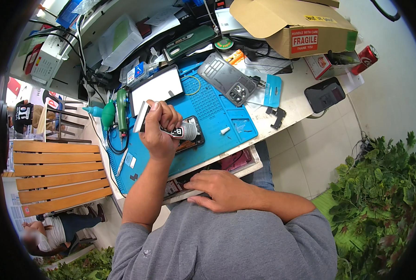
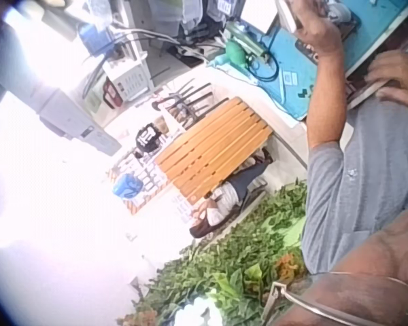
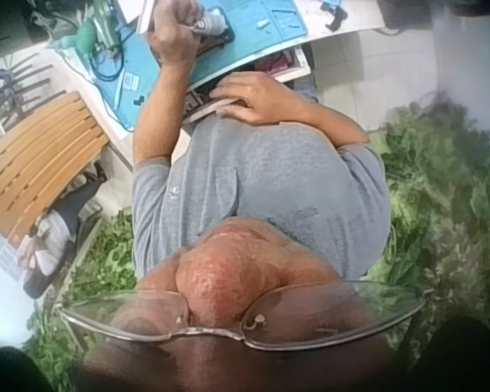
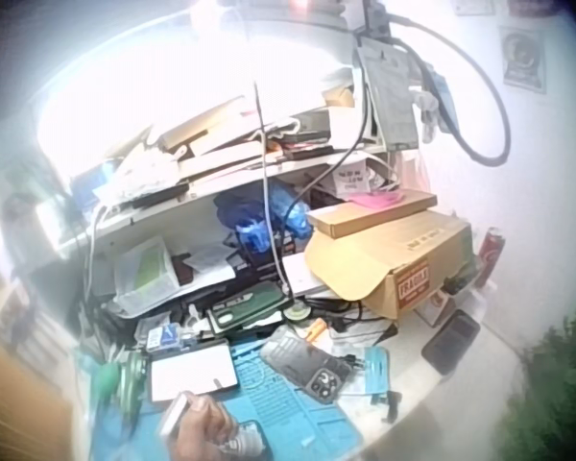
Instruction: The person applies adhesive to the internal frame of a disassembled smartphone and then places the back cover onto the device, pressing it down to secure it. The person handles a tube of adhesive, the phone frame, and the back cover during the process.
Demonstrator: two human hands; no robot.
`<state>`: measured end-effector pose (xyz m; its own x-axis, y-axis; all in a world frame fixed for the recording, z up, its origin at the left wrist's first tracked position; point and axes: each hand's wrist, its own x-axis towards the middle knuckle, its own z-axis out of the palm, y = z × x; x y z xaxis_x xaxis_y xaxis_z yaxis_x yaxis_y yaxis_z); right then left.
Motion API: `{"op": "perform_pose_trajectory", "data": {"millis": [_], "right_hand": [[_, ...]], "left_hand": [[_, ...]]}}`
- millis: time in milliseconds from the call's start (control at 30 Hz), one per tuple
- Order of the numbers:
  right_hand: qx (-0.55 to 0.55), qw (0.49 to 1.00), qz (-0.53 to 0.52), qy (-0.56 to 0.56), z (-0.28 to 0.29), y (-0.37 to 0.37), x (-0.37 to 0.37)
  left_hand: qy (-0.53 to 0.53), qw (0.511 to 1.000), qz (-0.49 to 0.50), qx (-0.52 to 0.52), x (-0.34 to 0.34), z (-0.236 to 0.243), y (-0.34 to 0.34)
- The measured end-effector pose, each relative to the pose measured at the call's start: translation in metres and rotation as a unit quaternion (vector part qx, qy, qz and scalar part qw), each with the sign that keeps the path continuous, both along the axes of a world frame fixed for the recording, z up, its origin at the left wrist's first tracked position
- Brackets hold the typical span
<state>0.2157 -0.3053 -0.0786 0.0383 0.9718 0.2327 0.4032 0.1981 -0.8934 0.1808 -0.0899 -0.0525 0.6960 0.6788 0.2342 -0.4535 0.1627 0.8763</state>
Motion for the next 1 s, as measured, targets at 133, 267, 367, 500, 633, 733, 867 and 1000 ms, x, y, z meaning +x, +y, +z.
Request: {"op": "perform_pose_trajectory", "data": {"millis": [133, 267, 367, 500, 633, 733, 867, 1000], "right_hand": [[-0.066, 0.989, -0.038, 0.127, 0.009, 0.001, 0.001], [-0.102, 0.902, -0.043, 0.416, 0.014, 0.000, -0.001], [-0.057, 0.846, -0.067, 0.527, 0.002, -0.014, 0.005], [-0.047, 0.748, -0.116, 0.652, 0.029, -0.024, 0.014], [0.020, 0.722, -0.196, 0.663, 0.015, -0.033, 0.026], [0.076, 0.792, -0.311, 0.519, 0.014, -0.038, 0.037], [0.121, 0.820, -0.268, 0.490, 0.027, -0.051, 0.057], [0.071, 0.858, -0.254, 0.441, 0.034, -0.061, 0.069]], "left_hand": [[-0.044, 0.997, 0.014, -0.060, -0.011, 0.007, -0.008], [-0.143, 0.985, 0.002, 0.098, -0.030, 0.014, -0.033], [-0.147, 0.931, -0.065, 0.327, -0.042, 0.010, -0.051], [-0.097, 0.825, -0.131, 0.541, -0.052, -0.005, -0.068], [-0.042, 0.769, -0.253, 0.585, -0.055, -0.010, -0.083], [-0.063, 0.806, -0.227, 0.543, -0.054, -0.007, -0.079], [0.062, 0.845, -0.081, 0.525, -0.038, 0.016, -0.062], [0.202, 0.798, -0.024, 0.567, -0.024, 0.023, -0.046]]}}
